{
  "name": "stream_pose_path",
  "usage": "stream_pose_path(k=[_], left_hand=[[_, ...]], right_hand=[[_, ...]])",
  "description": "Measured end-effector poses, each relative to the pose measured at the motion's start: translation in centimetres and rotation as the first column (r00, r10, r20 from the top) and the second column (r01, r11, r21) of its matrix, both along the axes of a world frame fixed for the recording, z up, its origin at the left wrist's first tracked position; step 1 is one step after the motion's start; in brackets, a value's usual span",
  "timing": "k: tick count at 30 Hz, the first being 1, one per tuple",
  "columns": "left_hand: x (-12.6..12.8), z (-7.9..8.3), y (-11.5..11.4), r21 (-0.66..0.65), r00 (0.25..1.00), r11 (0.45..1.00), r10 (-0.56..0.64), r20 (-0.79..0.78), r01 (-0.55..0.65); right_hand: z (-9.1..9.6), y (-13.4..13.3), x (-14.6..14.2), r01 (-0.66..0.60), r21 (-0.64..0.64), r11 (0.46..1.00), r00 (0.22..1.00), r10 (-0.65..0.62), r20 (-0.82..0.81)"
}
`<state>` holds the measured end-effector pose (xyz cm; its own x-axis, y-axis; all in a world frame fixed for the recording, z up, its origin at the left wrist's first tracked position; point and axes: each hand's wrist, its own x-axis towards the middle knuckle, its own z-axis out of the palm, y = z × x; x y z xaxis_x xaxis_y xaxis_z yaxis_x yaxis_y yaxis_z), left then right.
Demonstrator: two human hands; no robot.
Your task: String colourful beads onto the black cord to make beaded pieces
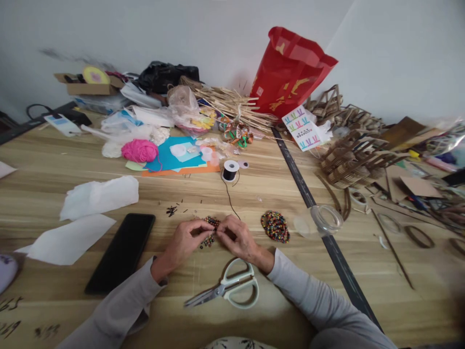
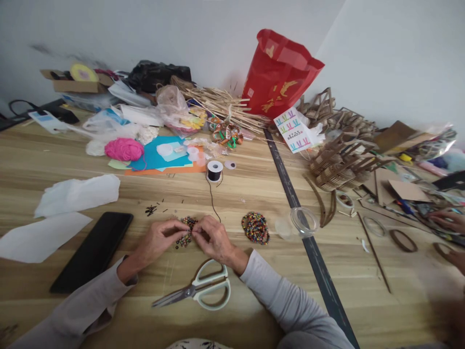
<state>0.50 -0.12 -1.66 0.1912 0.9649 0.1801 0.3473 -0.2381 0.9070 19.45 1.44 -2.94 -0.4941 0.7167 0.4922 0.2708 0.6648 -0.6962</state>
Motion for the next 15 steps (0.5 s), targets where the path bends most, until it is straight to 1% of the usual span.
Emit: stream_pose_path(k=[8,15], left_hand=[[-0.02,-0.13,-0.06,0.005,1.0,1.0,0.002,-0.007,-0.002],[-0.07,-0.43,0.03,0.008,1.0,1.0,-0.017,0.02,0.017]], right_hand=[[0.08,-0.06,0.0,0.004,0.0,1.0,1.0,-0.004,0.015],[0.11,-0.02,-0.01,-0.007,0.01,1.0,1.0,0.006,0.013]])
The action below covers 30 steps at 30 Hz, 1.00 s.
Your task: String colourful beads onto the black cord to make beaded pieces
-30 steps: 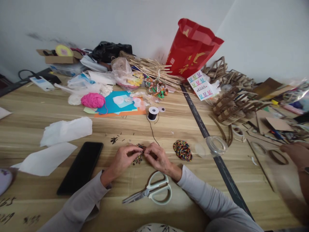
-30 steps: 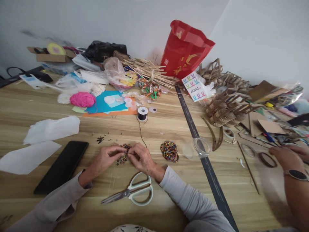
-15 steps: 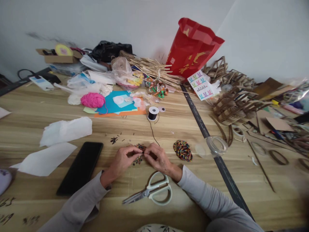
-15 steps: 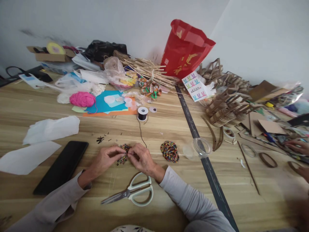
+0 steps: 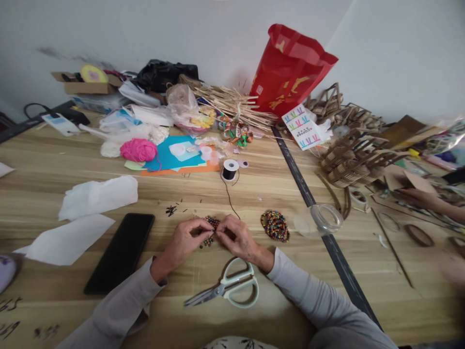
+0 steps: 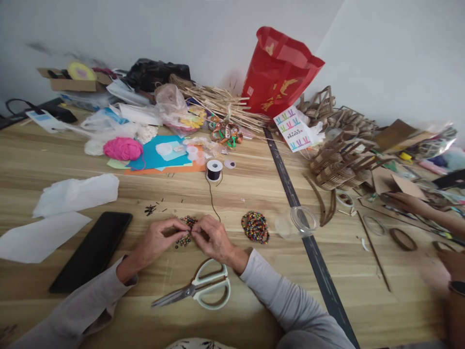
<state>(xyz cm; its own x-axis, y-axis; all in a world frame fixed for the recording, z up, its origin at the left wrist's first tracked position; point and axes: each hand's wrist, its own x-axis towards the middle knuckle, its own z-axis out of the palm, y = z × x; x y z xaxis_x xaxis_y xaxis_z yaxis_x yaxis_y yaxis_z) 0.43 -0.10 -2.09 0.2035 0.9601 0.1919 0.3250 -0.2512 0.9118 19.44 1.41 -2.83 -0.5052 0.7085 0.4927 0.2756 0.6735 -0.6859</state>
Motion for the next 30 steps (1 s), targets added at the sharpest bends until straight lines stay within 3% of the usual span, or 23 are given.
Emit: stream_pose_path(k=[30], left_hand=[[0.02,0.46,-0.03,0.045,0.998,0.999,-0.007,-0.058,0.009]], right_hand=[[0.18,0.04,-0.01,-0.029,-0.002,1.0,0.999,0.029,0.025]])
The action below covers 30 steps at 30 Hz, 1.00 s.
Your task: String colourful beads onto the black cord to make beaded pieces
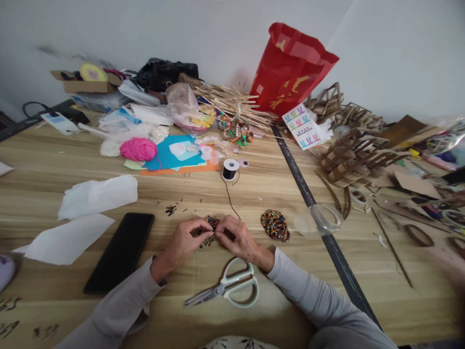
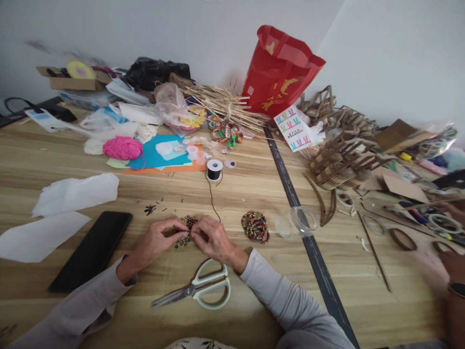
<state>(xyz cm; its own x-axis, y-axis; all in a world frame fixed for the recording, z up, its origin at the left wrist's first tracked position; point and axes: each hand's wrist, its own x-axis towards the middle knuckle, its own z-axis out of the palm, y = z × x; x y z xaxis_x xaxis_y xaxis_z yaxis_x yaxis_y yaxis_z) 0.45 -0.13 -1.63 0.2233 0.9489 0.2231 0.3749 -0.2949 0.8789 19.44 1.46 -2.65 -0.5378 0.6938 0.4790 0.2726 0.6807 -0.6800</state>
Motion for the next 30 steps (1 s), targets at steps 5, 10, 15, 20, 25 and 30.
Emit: stream_pose_path(k=[5,10,15,20,25,30], left_hand=[[0.05,0.08,-0.07,0.006,1.0,1.0,0.006,0.007,-0.006],[0.02,0.04,-0.04,-0.033,1.0,0.999,0.0,0.013,0.0],[-0.01,0.14,0.01,-0.054,0.999,0.998,-0.011,0.035,0.013],[-0.03,0.36,0.04,-0.049,0.999,0.999,-0.021,0.033,0.023],[-0.03,0.33,0.09,-0.051,0.999,0.998,-0.023,0.039,0.025],[-0.02,0.27,0.08,-0.038,0.999,0.999,-0.02,0.047,0.022]], right_hand=[[-0.31,0.05,0.02,0.005,0.009,1.0,1.0,-0.005,-0.009],[-0.36,0.08,-0.03,0.027,0.016,1.0,0.999,-0.027,-0.026],[-0.21,0.08,-0.05,0.019,0.005,1.0,1.0,-0.019,-0.023],[-0.15,0.03,-0.01,0.021,0.002,1.0,1.0,-0.021,-0.023],[-0.16,0.02,-0.02,0.028,0.002,1.0,0.999,-0.028,-0.017],[-0.16,0.03,-0.03,0.029,0.001,1.0,1.0,-0.029,-0.006]])
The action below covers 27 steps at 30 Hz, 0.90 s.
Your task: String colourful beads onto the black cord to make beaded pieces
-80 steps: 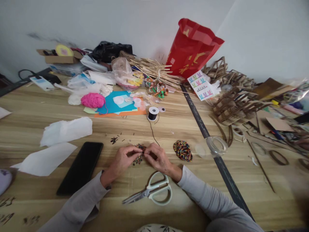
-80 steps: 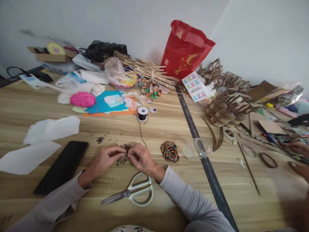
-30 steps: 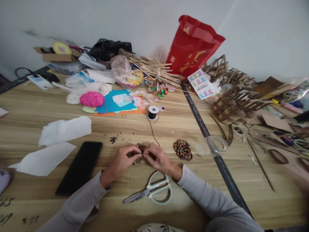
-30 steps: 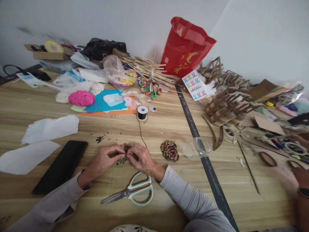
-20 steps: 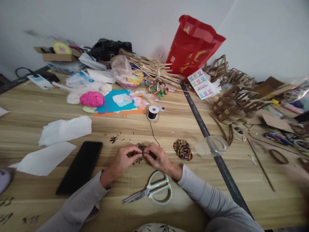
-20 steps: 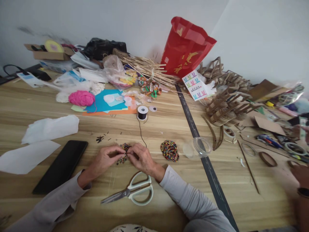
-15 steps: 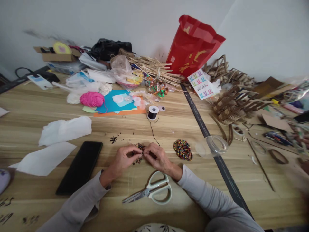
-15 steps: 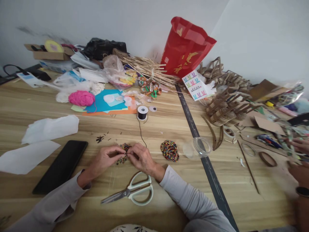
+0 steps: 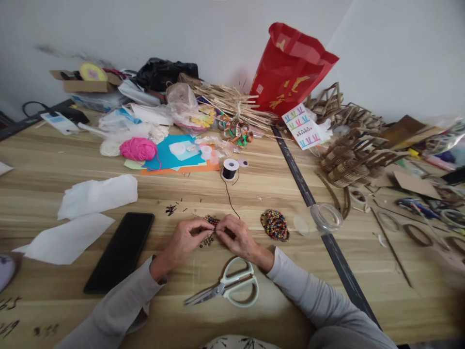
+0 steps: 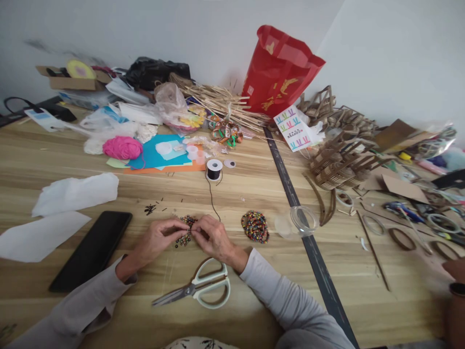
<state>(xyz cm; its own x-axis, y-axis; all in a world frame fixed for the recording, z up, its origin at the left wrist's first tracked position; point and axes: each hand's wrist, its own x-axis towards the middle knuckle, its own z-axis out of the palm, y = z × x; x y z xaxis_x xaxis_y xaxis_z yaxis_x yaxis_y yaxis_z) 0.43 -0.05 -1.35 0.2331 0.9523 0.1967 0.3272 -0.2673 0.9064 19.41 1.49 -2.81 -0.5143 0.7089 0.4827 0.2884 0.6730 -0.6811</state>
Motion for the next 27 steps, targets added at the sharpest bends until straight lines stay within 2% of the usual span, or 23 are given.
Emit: stream_pose_path(k=[16,27], left_hand=[[0.01,-0.13,-0.06,0.002,1.0,1.0,0.022,0.009,-0.022],[0.0,-0.11,-0.02,0.015,1.0,1.0,0.013,-0.002,-0.013]], right_hand=[[-0.22,0.03,0.09,-0.004,-0.001,1.0,1.0,0.004,0.003],[0.28,-0.03,-0.02,-0.017,0.005,1.0,1.0,0.017,-0.017]])
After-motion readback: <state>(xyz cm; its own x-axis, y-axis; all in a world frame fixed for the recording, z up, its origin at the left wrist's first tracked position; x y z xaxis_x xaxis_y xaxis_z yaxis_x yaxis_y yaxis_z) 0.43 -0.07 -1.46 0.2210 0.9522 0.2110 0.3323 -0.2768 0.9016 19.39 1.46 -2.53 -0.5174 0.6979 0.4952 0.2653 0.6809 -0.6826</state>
